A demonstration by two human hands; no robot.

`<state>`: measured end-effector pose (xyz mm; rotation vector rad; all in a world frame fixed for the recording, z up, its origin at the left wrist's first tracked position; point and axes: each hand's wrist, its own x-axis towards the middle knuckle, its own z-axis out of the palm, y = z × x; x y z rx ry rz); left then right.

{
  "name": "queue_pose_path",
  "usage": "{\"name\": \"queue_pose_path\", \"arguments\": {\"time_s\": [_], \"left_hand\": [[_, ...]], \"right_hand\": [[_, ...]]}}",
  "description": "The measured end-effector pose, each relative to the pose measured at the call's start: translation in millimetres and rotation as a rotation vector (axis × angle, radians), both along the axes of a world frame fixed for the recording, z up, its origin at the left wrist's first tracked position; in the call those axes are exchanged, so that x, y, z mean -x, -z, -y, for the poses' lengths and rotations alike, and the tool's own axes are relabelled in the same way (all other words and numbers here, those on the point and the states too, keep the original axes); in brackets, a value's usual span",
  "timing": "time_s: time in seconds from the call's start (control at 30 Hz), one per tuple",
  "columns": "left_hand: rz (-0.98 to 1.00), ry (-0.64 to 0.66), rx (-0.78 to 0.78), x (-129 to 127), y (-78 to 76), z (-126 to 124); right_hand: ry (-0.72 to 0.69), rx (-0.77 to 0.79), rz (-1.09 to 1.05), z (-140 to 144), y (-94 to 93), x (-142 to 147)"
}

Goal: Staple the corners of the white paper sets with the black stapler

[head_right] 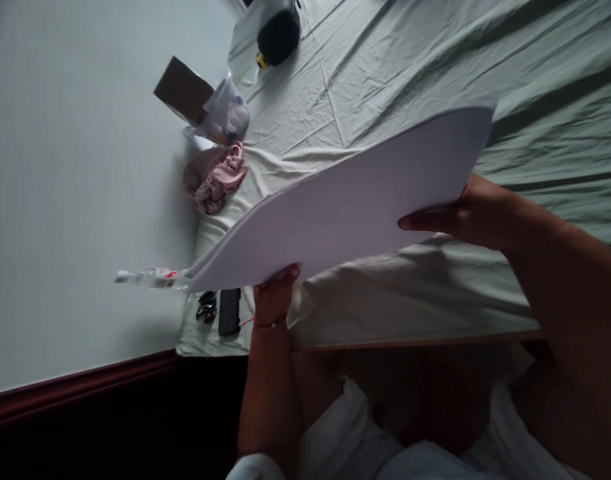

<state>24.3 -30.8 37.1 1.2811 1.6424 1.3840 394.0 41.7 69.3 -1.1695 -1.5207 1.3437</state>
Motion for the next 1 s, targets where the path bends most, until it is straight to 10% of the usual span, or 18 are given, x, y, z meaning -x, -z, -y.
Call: {"name": "queue_pose_path", "arguments": {"time_s": [0.6,1.0], "left_hand": [[-0.265,0.164,0.17,8,3.7,-8],[0.381,0.038,0.2,-15,-3.1,-14]], "right_hand": [[-0.043,0.129,-0.01,1,16.2,-5],[0.029,0.305,-0.047,2,11.8,-4]]}}
